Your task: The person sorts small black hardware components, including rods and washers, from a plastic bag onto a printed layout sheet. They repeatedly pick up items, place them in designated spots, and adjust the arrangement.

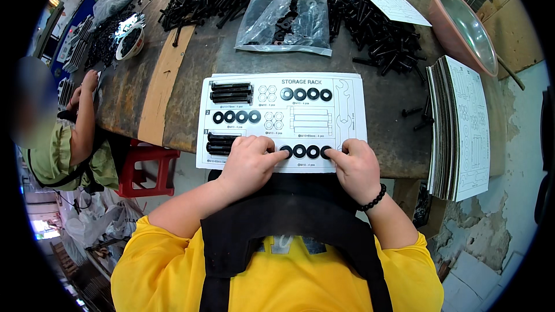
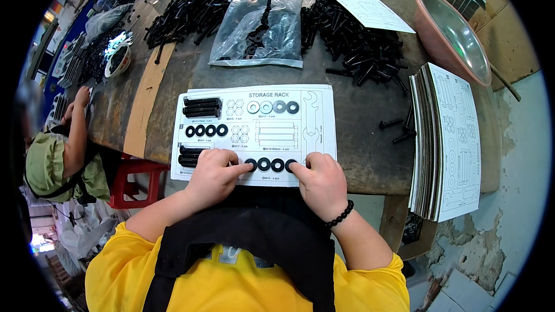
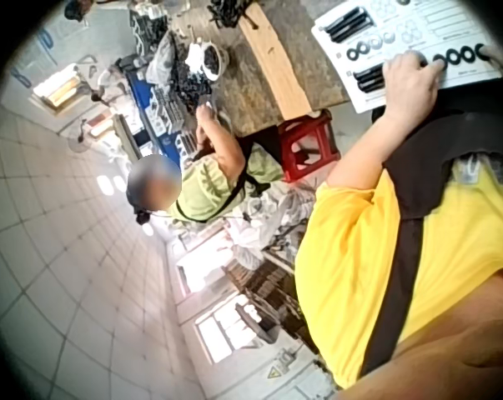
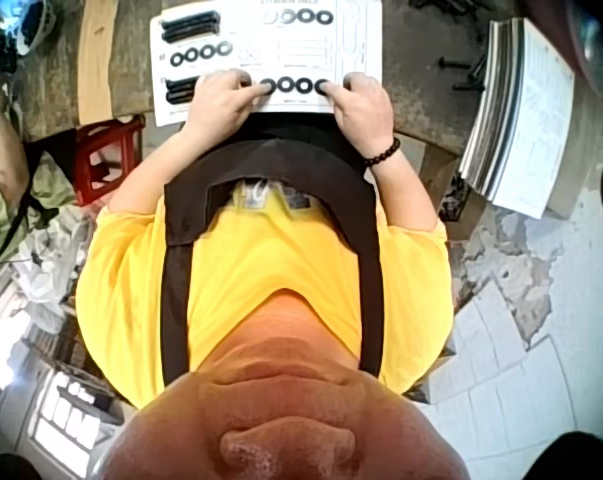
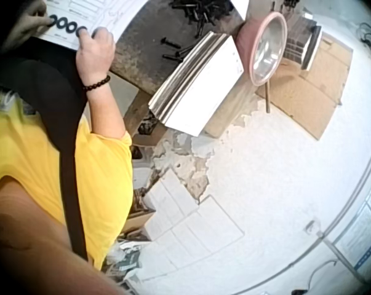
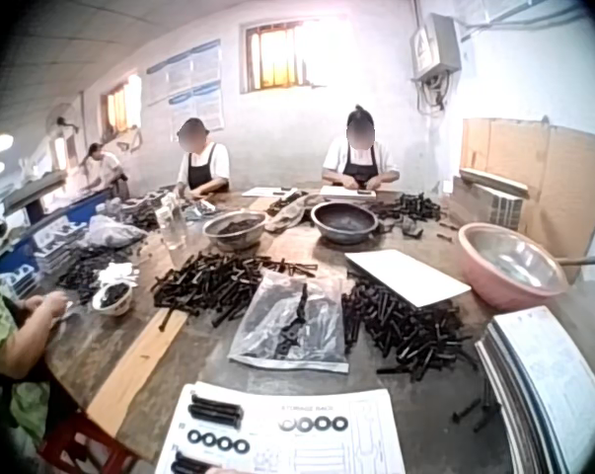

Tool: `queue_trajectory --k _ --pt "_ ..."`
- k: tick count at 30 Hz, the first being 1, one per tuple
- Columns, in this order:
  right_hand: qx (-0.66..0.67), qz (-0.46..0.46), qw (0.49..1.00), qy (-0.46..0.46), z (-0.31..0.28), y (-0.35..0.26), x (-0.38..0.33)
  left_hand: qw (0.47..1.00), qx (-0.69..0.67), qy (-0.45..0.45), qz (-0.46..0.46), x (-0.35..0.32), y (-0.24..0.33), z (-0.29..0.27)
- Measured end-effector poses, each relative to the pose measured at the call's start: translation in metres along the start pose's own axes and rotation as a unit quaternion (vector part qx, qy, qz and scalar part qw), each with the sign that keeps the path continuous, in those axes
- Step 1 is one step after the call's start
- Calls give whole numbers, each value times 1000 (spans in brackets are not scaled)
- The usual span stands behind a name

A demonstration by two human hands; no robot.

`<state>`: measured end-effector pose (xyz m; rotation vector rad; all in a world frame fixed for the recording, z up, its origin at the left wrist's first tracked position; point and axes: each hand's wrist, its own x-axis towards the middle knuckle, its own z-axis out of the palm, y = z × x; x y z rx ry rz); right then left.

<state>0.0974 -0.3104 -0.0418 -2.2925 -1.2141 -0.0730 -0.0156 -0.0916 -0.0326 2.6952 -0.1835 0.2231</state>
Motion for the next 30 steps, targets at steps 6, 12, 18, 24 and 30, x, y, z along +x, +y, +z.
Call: queue_trajectory --k 6,12,18,24,30 --pt "33 36 998 39 -16 19 20 998 -12 57 -12 -3 -13 -19" --pt "39 151 988 7 -20 75 68 955 -42 147 -253 -49 -53 -46" --pt "10 160 985 -57 -10 99 92 942 -125 33 -309 -97 -66 -56" --pt "-76 163 979 -92 -16 86 101 925 -182 34 -333 -101 -74 -51" --pt "73 220 968 -98 -27 88 107 894 -292 77 -332 -117 -90 -37"
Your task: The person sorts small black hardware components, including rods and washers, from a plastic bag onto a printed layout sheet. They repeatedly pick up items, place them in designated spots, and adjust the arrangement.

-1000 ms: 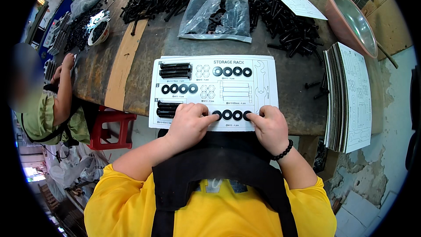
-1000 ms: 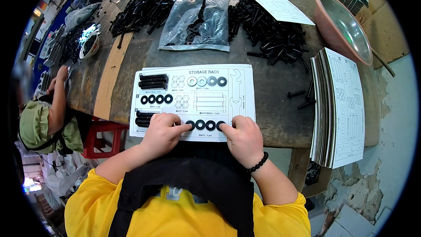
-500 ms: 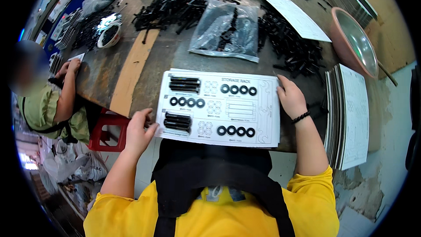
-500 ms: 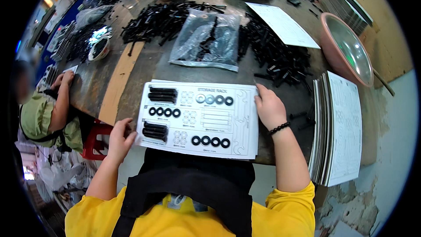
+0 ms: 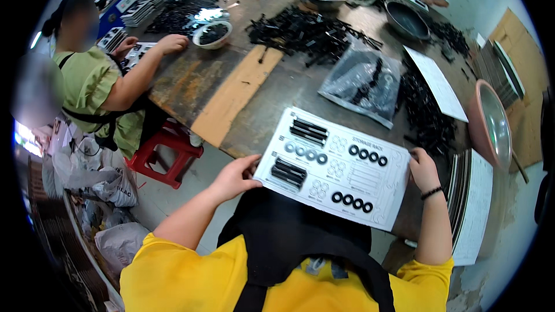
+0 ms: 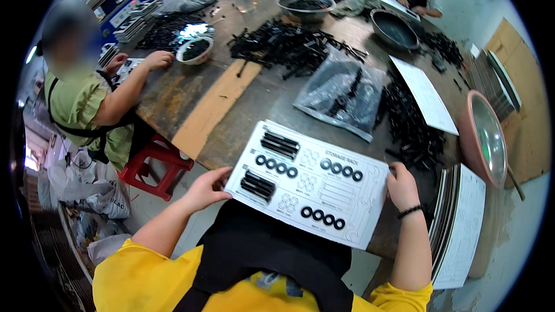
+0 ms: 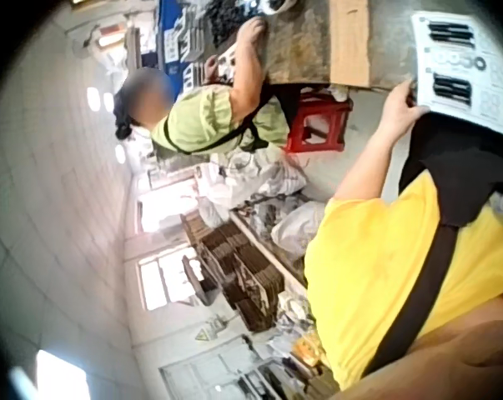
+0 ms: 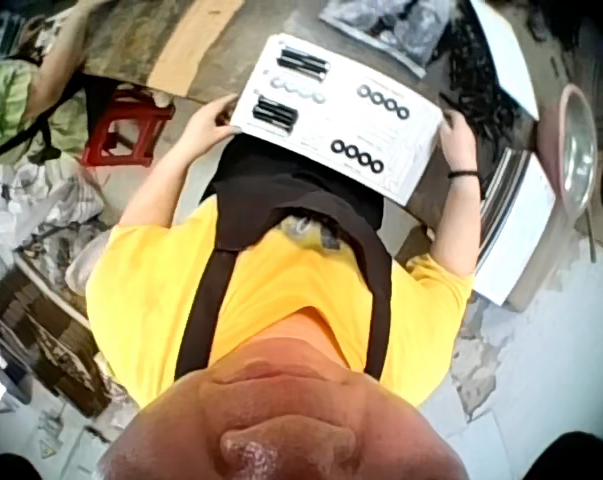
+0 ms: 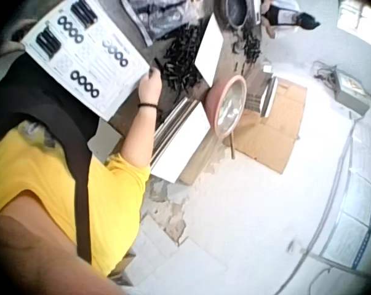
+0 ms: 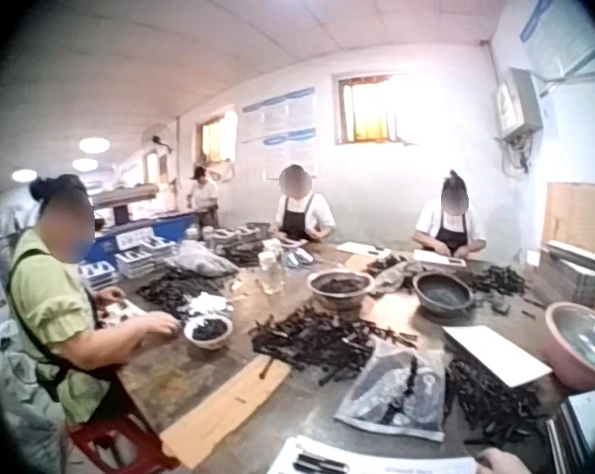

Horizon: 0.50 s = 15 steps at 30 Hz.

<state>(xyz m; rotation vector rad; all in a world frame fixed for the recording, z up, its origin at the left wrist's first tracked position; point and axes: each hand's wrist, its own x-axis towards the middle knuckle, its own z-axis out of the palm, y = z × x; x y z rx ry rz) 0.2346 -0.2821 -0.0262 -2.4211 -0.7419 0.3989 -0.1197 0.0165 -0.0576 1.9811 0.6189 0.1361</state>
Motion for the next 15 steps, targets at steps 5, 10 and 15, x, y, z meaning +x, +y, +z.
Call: queue_trajectory --k 5,10,15 --pt "251 187 946 -84 8 -45 -4 955 -270 -13 -125 -7 -29 -17" --pt "342 193 905 -165 56 -91 12 929 -346 93 -91 -10 -70 -62" --pt "375 159 884 -227 116 -159 39 896 -388 187 -105 -2 -113 -135"
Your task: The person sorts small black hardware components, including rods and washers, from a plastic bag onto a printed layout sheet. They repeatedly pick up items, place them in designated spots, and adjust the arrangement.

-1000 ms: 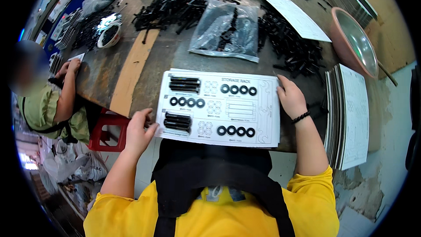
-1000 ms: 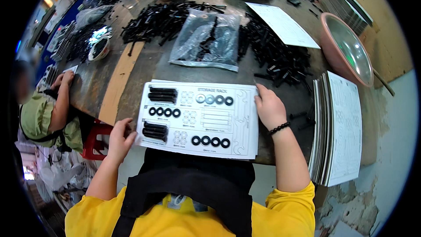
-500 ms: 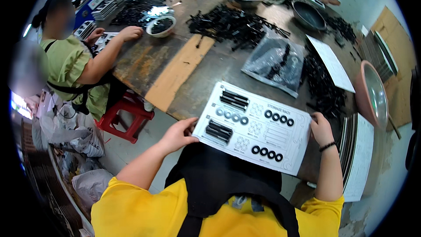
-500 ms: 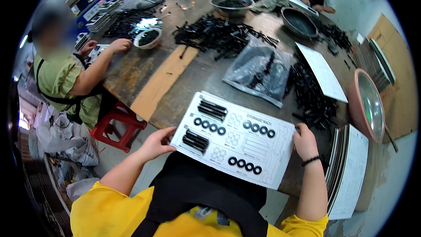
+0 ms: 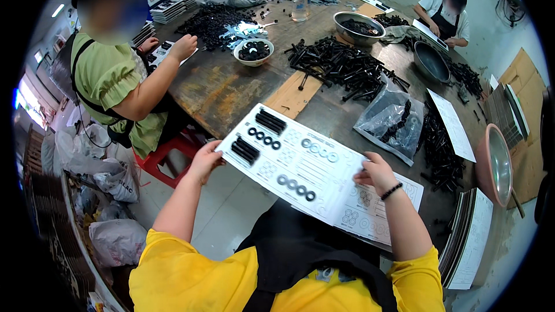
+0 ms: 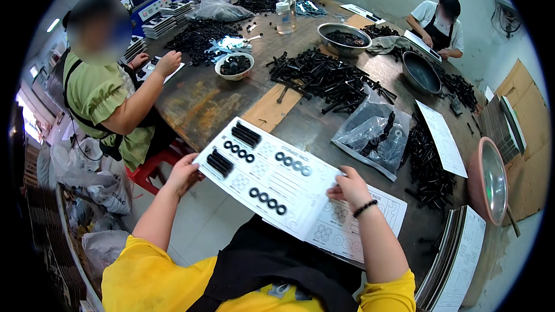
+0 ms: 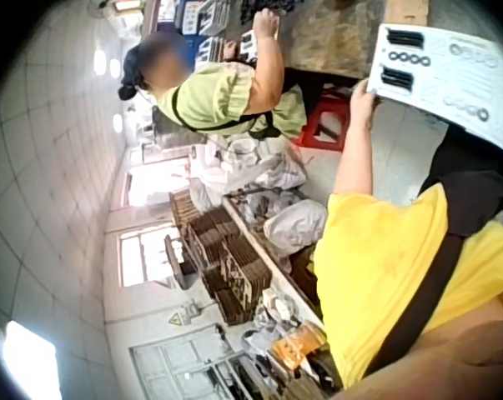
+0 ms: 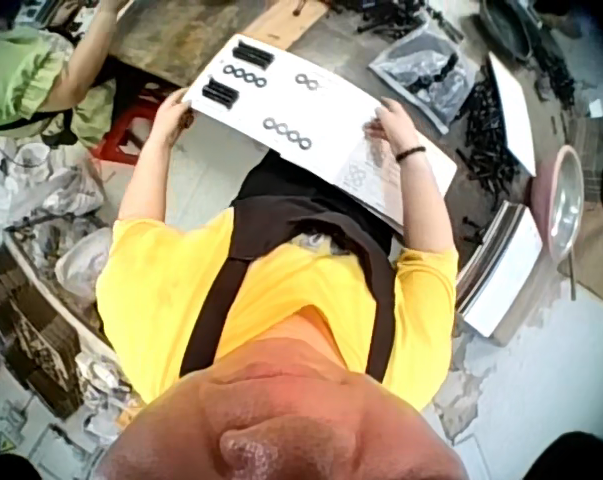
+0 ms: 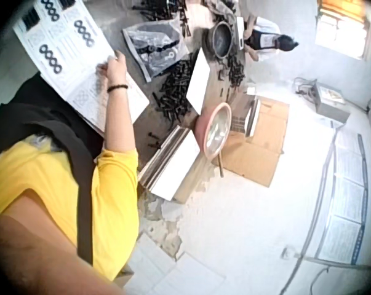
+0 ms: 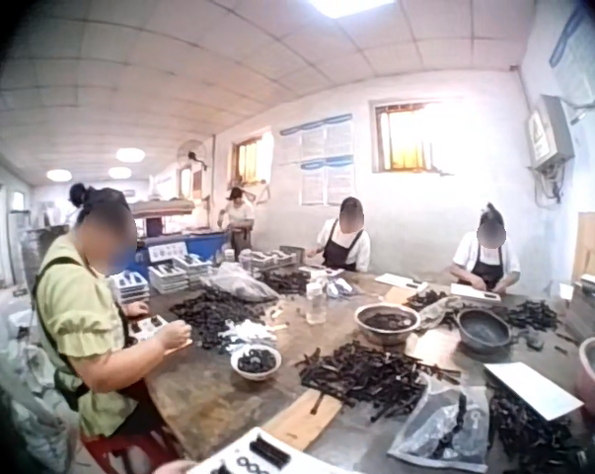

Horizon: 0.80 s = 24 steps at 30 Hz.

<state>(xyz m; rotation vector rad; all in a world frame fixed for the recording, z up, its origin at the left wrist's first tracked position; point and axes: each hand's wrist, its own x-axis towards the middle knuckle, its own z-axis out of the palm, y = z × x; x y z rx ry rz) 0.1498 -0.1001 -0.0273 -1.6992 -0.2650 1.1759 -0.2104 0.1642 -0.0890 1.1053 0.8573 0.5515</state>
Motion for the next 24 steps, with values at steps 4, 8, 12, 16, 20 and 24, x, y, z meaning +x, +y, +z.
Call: queue_trajectory --k 4,8,12,16,20,24 --pt "4 -2 999 -44 63 -25 31 994 50 93 11 25 19 -47" --pt "-7 -12 998 -58 108 -40 49 987 81 134 20 44 29 -82" --pt "51 7 995 -81 148 -39 70 971 56 227 42 71 21 -125" --pt "125 -11 988 -94 165 -34 80 950 -37 304 58 95 31 -130" --pt "128 -7 983 -133 167 -29 77 938 -19 344 23 100 42 -135" --pt "-40 -174 976 -122 124 -10 59 822 237 443 266 111 51 -107"
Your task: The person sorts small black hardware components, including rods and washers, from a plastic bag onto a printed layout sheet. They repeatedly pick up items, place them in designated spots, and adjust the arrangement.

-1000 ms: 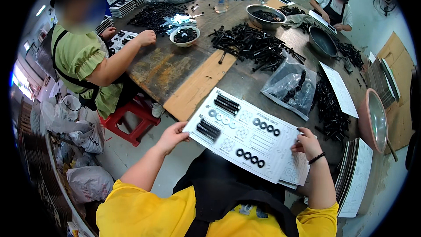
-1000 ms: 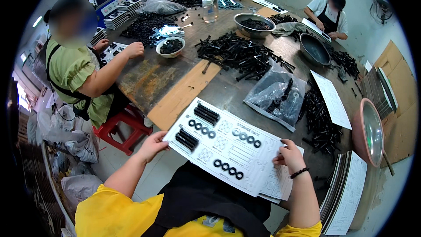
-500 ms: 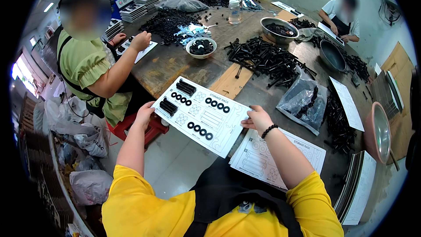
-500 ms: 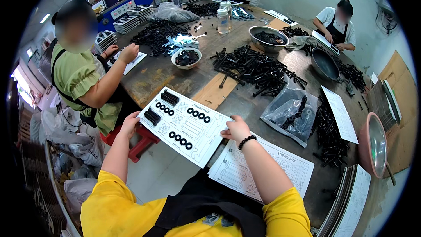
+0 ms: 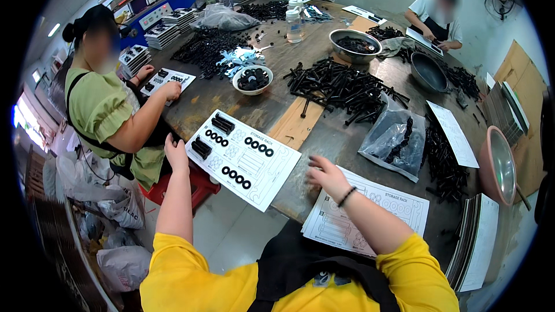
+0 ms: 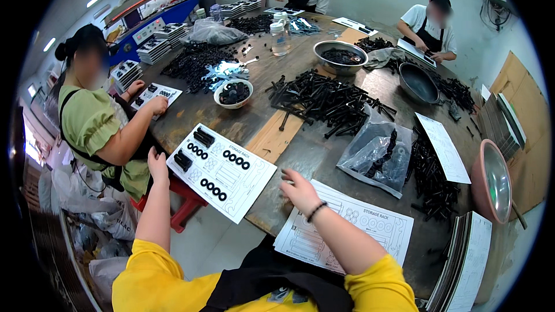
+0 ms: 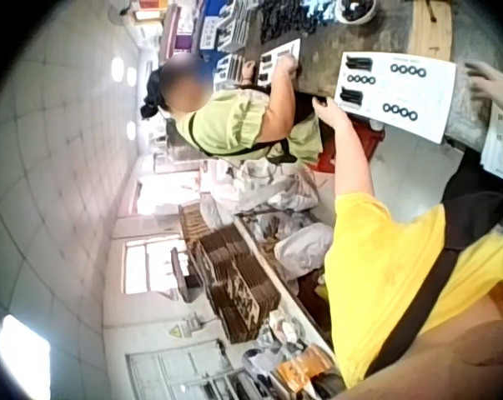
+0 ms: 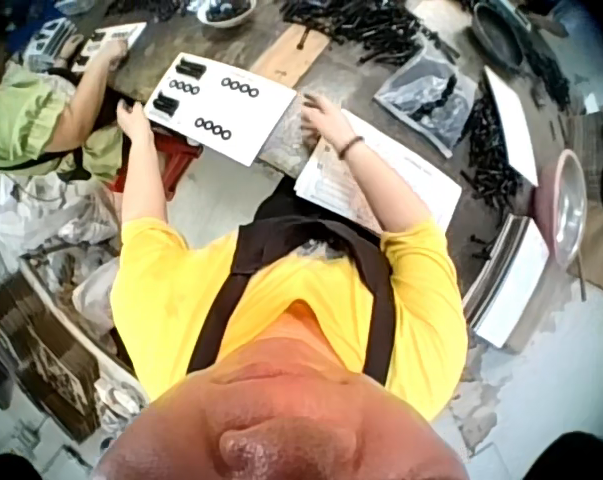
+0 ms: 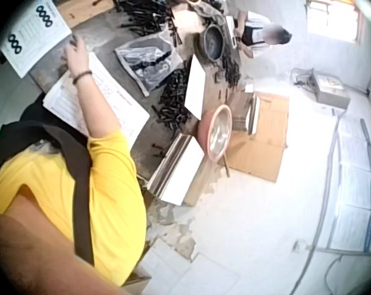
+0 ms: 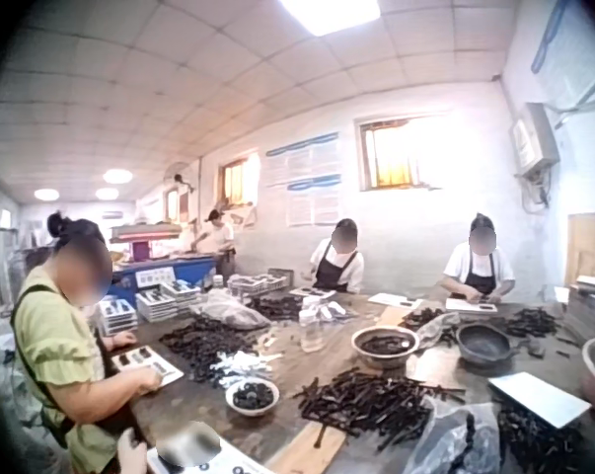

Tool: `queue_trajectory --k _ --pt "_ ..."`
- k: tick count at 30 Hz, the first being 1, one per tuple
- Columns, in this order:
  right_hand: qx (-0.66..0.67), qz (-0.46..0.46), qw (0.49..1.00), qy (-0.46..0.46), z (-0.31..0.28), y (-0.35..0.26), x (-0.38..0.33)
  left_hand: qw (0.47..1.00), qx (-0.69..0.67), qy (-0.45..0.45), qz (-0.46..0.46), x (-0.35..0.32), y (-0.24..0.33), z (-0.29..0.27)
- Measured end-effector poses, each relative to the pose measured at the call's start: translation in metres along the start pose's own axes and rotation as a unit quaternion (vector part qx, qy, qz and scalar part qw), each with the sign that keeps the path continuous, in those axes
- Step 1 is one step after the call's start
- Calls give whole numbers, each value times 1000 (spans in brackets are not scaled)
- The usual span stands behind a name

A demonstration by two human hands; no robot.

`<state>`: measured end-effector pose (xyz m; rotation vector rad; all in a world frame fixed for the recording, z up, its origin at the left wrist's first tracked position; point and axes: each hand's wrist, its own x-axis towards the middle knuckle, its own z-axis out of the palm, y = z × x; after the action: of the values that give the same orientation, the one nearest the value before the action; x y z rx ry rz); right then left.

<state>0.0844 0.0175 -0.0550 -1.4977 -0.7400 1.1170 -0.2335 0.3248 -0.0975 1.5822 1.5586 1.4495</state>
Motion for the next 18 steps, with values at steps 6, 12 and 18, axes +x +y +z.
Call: queue_trajectory --k 6,12,18 --pt "-308 -201 918 148 -95 12 -75 963 -83 -194 171 -56 119 82" --pt "-120 -14 969 216 -113 24 -97 886 62 -359 288 -80 146 223" --pt "-225 -107 944 219 -113 23 -98 864 167 -408 242 -92 178 294"
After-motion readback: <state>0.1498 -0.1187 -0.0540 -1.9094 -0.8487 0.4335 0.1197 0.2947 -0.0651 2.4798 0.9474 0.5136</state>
